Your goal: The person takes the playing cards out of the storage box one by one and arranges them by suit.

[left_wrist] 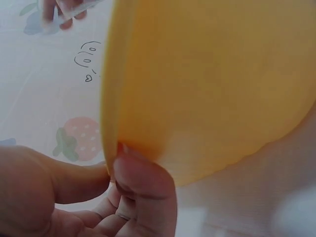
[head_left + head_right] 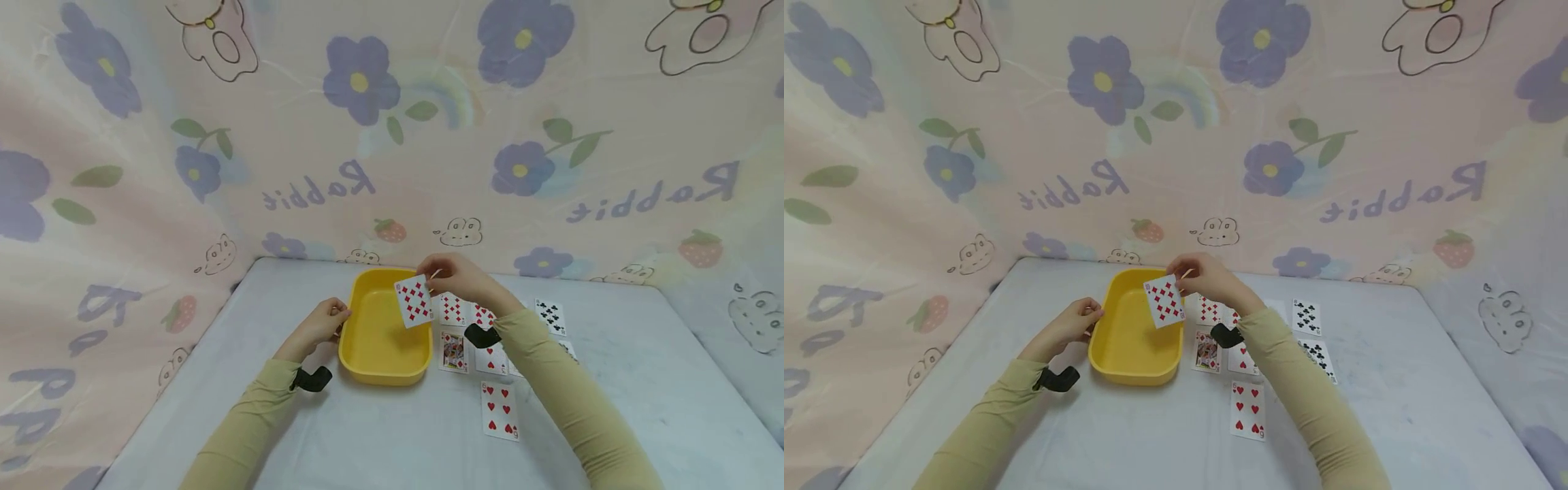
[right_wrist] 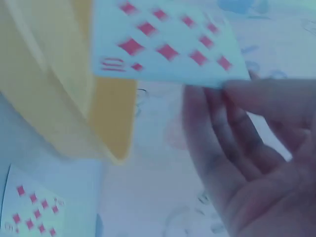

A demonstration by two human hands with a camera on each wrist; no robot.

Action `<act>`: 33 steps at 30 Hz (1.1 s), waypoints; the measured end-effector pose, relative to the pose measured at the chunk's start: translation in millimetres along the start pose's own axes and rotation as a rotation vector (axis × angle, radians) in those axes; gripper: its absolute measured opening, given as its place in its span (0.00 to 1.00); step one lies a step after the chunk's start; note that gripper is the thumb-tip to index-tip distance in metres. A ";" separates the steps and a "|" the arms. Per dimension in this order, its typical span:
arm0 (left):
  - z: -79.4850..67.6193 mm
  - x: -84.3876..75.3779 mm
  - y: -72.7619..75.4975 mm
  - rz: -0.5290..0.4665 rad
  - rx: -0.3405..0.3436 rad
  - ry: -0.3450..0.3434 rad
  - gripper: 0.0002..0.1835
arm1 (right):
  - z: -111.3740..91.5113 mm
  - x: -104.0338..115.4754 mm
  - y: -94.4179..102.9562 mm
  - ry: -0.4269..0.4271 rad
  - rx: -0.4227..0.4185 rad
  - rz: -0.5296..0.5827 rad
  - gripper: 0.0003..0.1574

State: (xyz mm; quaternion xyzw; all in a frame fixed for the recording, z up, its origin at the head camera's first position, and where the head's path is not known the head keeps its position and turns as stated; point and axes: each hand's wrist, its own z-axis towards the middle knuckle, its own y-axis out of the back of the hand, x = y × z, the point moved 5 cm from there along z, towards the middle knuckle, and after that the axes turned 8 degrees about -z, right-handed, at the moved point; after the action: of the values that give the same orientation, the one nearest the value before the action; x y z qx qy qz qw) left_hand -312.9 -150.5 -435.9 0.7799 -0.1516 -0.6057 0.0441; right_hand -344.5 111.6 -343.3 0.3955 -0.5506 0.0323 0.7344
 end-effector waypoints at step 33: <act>-1.5 -1.2 0.7 0.018 0.015 0.001 0.09 | -151.1 -79.4 -49.5 -0.380 -0.081 0.175 0.17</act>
State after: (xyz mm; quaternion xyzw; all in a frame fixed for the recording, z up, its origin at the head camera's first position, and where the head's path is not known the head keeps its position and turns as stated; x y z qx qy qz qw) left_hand -311.8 -151.1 -434.3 0.7791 -0.1633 -0.6036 0.0440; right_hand -233.4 201.6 -448.8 0.3154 -0.7123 -0.0011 0.6270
